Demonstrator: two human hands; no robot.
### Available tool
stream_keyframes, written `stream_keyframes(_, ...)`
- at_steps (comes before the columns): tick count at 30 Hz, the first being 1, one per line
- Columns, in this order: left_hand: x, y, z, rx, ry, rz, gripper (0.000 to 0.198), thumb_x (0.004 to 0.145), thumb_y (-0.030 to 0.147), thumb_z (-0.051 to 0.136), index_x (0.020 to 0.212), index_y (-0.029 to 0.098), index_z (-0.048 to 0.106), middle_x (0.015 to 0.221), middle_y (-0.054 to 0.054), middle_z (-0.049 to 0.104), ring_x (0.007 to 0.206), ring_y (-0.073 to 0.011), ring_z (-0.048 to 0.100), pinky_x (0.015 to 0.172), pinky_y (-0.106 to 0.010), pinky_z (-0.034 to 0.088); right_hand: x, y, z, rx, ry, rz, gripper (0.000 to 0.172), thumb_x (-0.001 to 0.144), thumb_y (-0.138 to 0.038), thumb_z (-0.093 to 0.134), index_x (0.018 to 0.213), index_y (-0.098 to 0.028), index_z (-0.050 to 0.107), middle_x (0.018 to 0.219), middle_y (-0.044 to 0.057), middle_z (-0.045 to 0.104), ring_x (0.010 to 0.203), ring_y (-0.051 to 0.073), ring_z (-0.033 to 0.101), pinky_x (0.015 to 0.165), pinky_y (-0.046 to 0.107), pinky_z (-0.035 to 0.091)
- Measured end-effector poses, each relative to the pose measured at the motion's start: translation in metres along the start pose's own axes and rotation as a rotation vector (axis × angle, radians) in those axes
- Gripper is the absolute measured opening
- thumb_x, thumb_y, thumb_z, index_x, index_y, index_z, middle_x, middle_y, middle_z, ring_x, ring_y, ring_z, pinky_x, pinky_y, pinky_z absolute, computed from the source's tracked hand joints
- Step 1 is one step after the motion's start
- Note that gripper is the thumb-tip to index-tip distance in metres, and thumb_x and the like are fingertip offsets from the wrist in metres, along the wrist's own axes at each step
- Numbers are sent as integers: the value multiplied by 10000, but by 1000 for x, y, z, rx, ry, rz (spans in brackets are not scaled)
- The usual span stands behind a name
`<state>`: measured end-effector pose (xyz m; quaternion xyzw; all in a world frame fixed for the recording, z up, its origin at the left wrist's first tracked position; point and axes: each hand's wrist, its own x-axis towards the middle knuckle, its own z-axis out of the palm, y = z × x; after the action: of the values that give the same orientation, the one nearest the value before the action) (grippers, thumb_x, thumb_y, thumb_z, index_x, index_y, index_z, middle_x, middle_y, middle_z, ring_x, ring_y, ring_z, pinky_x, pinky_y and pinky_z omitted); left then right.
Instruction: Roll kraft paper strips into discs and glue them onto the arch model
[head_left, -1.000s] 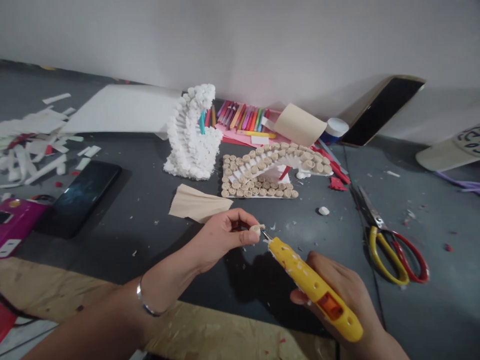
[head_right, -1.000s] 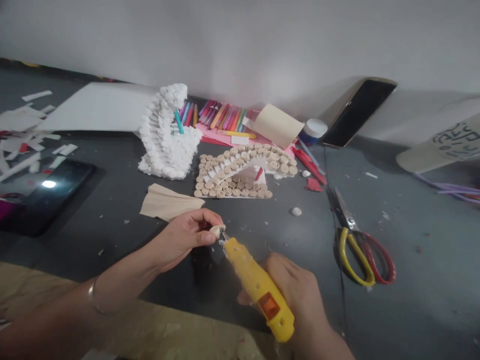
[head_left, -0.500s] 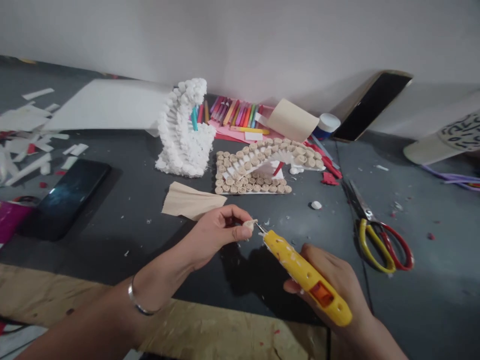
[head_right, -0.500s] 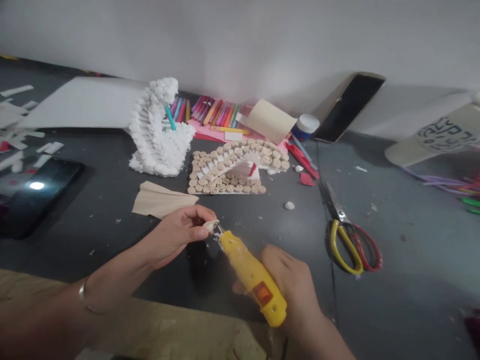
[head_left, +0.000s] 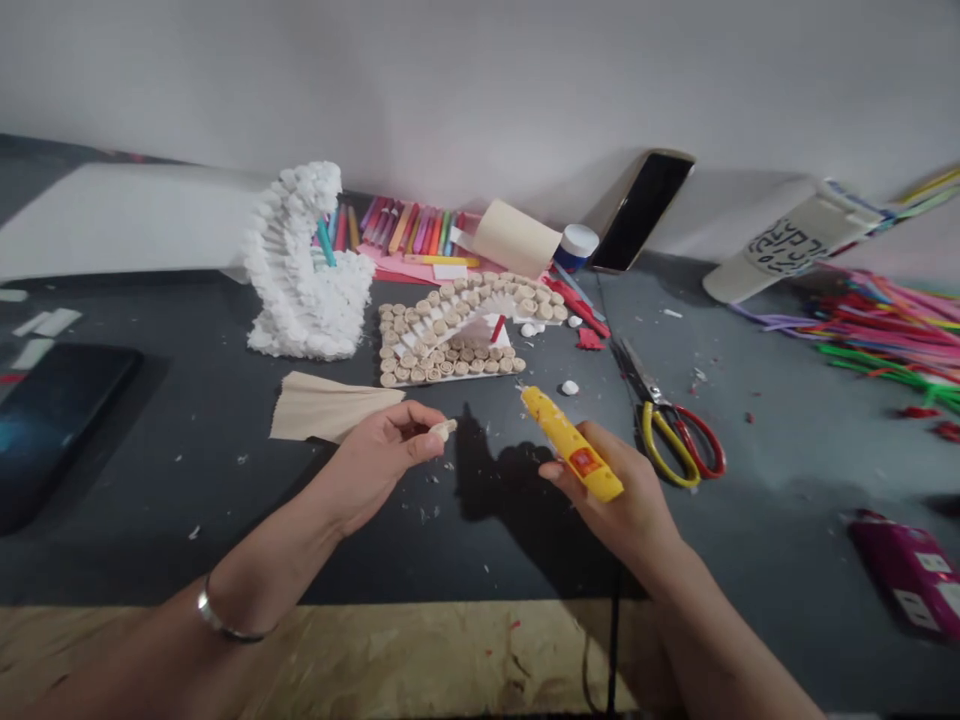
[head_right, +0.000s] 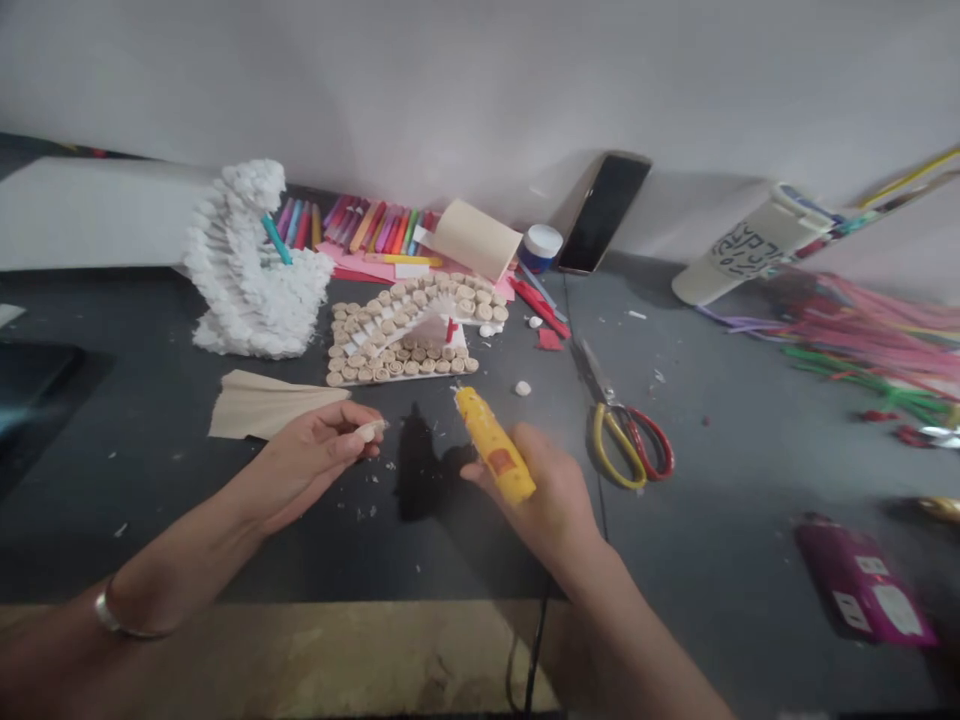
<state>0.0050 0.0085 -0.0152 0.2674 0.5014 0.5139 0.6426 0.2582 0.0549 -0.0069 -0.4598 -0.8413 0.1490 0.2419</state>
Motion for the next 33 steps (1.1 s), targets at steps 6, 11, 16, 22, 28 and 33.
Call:
stream_keyframes(6,1,-2,0,39,0,27,377,578,386,886,794,160,675,777,11,622,718,-101,532,725,-248,409,7,4,-9,-38,-57,159,439,799,-605,595,700,-255,349,596,-45,454,510,143,428,498,262,309)
stream_keyframes(11,-6,-1,2,96,-68,124,344,608,340,871,817,169,658,812,8,638,727,-98,537,705,-238,427,-1,17,-21,-238,-78,265,380,729,-547,678,763,-251,442,696,17,561,605,212,548,528,288,351)
stream_keyframes(16,-17,5,10,125,-194,190,319,622,321,864,804,172,649,788,4,620,696,-101,535,628,-223,429,-30,45,-30,-260,-161,145,339,803,-501,610,963,-204,577,915,111,680,822,280,658,681,369,504)
stream_keyframes(22,-24,5,16,122,-294,241,290,624,288,866,795,173,662,799,0,612,676,-91,508,606,-209,420,-53,23,-67,-300,-94,19,353,932,-430,489,1221,-259,596,1193,98,681,966,269,693,724,366,559)
stream_keyframes(28,-30,5,19,110,-352,196,311,619,330,871,781,170,659,796,0,591,683,-97,503,627,-225,408,-30,-48,-47,221,-49,-35,244,979,-230,446,1104,-270,651,999,36,668,894,158,654,777,280,514)
stream_keyframes(33,-32,4,23,104,-384,134,333,596,360,878,762,167,663,786,-6,597,689,-112,508,637,-245,401,-15,-63,-16,464,-89,25,222,961,-205,469,989,-233,687,888,29,656,827,146,626,730,269,493)
